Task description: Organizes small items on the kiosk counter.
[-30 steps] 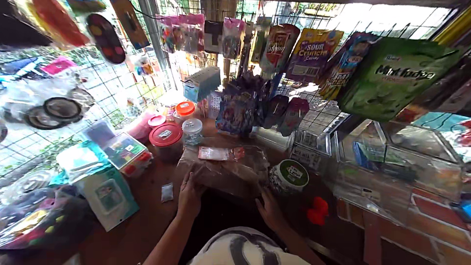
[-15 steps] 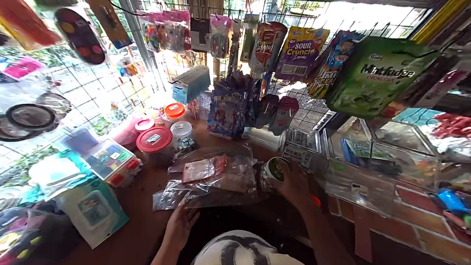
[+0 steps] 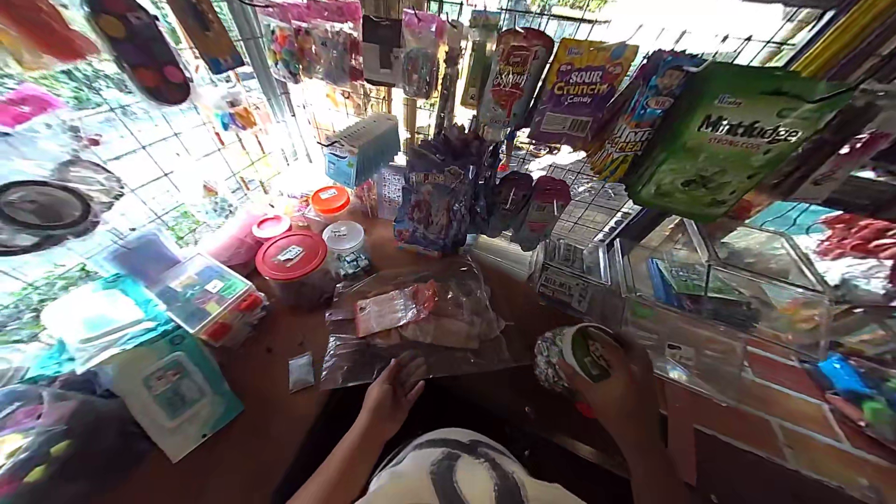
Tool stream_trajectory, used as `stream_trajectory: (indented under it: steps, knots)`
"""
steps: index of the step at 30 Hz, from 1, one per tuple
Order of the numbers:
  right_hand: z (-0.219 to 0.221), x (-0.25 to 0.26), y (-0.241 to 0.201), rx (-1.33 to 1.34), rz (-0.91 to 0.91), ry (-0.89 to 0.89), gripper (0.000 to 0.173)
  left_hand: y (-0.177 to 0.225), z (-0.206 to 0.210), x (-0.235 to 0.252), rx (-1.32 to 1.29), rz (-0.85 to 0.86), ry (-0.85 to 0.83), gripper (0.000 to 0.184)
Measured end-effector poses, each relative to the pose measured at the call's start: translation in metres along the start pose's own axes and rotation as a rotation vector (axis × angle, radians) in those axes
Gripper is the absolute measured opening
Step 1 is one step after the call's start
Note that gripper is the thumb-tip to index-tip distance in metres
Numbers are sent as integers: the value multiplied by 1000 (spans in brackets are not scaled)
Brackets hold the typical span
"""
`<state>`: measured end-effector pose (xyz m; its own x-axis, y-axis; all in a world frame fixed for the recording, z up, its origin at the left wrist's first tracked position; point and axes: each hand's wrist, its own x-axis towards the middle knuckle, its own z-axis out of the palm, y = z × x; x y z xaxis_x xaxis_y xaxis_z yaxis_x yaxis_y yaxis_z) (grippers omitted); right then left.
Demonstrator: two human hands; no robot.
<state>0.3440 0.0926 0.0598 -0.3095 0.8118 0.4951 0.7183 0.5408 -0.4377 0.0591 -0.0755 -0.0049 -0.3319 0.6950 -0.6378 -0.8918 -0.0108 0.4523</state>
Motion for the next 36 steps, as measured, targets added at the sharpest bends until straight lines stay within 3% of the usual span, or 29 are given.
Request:
stream_trajectory:
  steps: [4, 11, 17, 19, 21, 23, 25, 26, 27, 29, 30, 36]
  knots:
    - [-19, -12, -14, 11, -32, -21, 77, -3, 29, 7, -46, 37, 23, 40]
    - [-11, -30, -33, 85, -13, -331, 73, -3, 36, 8, -127, 88, 39, 39]
    - [10, -13, -26, 5, -14, -252, 71, -14, 25, 5, 2, -11, -119, 40]
    - [16, -5, -18, -24, -4, -214, 71, -22, 23, -2, 251, -59, -248, 39]
    - [17, 2, -13, -65, 15, -222, 71, -26, 16, -9, 617, 21, -497, 41]
    - [17, 5, -15, -120, 7, -242, 71, -23, 11, -14, 1020, 390, -649, 34]
    - [18, 3, -22, -142, -93, -215, 65, -18, 7, -12, 1457, 913, -606, 32]
    - [20, 0, -28, -116, -166, -197, 60, -13, 6, -9, 1661, 1061, -547, 45]
    - [24, -3, -36, -66, -241, -186, 57, -8, 7, -4, 1842, 1099, -490, 63]
    - [41, -11, -49, 30, -381, -153, 51, -3, 5, 12, 2034, 1068, -395, 86]
    - [50, -16, -54, 72, -423, -159, 48, 0, 4, 19, 2061, 1047, -363, 87]
    - [83, -36, -61, 165, -513, -287, 39, 30, 18, 25, 2138, 686, -342, 58]
